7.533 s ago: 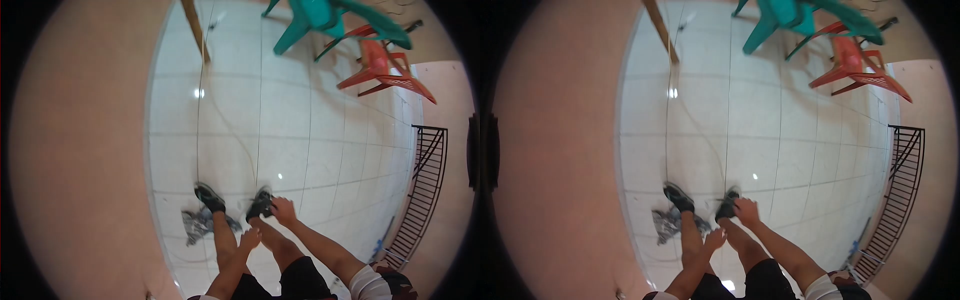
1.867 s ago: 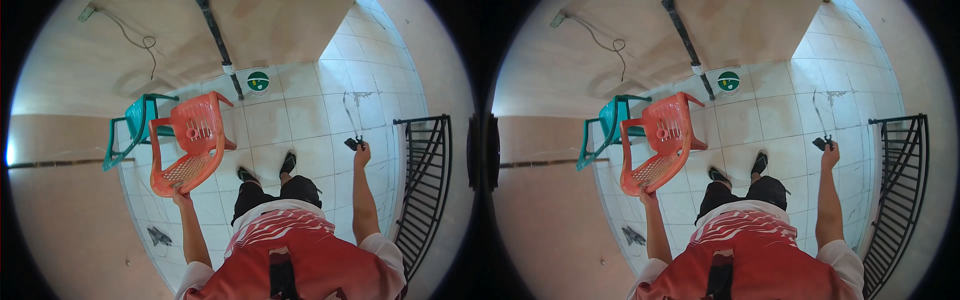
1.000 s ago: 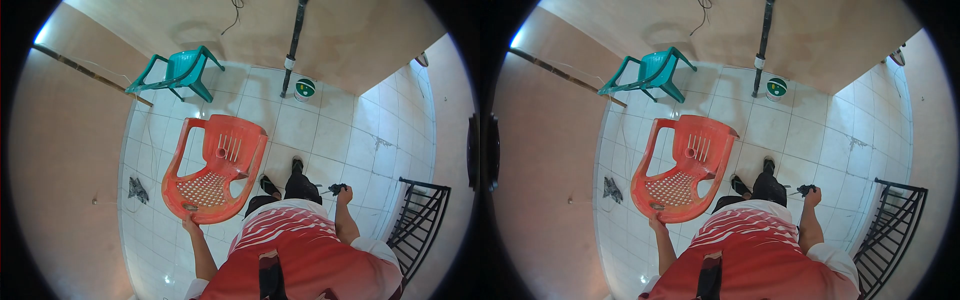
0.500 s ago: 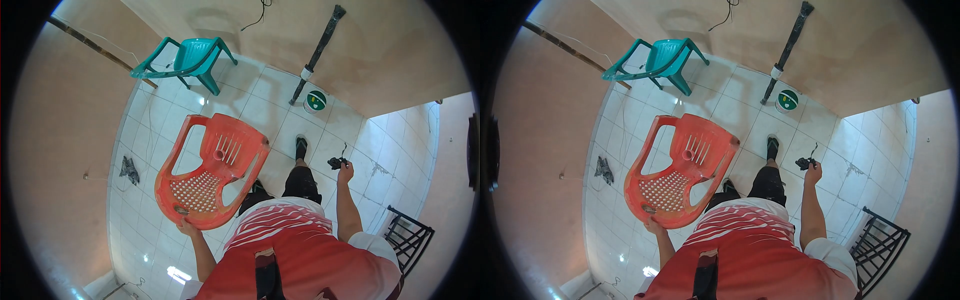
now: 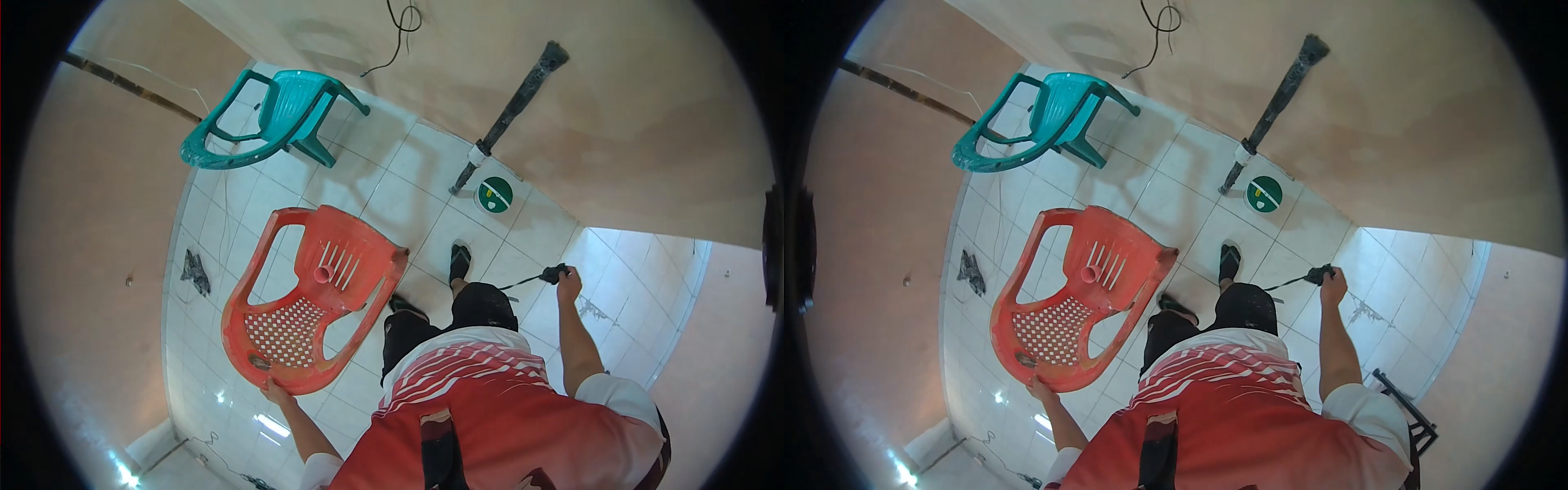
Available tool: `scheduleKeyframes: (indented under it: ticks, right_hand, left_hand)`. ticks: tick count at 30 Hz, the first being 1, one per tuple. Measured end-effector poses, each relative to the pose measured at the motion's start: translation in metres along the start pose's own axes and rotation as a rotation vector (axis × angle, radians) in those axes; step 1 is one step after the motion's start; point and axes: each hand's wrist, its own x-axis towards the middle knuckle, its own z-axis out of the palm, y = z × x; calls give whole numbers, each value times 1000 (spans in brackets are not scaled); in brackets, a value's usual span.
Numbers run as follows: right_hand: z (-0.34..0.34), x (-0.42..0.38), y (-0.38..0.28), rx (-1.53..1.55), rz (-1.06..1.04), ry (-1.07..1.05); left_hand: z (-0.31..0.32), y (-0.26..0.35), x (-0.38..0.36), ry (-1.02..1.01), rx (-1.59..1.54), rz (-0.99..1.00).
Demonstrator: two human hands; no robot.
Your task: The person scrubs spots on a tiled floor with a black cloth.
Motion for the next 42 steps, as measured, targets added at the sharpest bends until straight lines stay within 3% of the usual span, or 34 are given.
scheduleKeyframes:
  ticks: [5, 14, 20, 22, 23, 25, 27, 29, 30, 32, 35, 36, 38, 42]
  right_hand:
    - [-11, 56, -59, 64, -61, -1]
    - [21, 14, -140, 194, -45, -16]
    - [25, -46, -101, 194, 5, 105]
    - [18, -68, -73, 151, 41, 170]
    - [13, -78, -58, 154, 52, 187]
    - [3, -99, -28, 48, 130, 210]
    - [-5, -122, 1, 68, 201, 239]
    - [-15, -147, 16, 3, 230, 297]
    - [-18, -159, 23, 20, 254, 322]
    - [-22, -175, 39, 51, 294, 365]
    - [-21, -188, 56, 51, 375, 415]
    - [-22, -189, 59, 84, 411, 412]
    - [-19, -191, 70, 142, 435, 433]
    - [0, -186, 121, 203, 459, 483]
  left_hand:
    - [-1, -1, -3, 25, -18, -30]
    - [11, -18, 1, 160, 50, -100]
    - [10, -33, 0, 206, 261, -49]
    - [21, -28, -4, 375, 548, -28]
    - [33, -24, -11, 358, 544, -17]
    - [62, 5, -33, 621, 1026, 212]
    - [91, 8, -27, 582, 951, 291]
    - [143, 18, -33, 396, 694, 464]
    - [175, 13, -23, 412, 591, 891]
    - [233, 65, -49, -19, 458, 959]
    - [316, 150, -138, -380, 219, 1070]
    - [338, 179, -166, -466, 109, 1247]
    - [384, 208, -215, -913, -55, 985]
    - [466, 263, -349, -1209, -254, 1139]
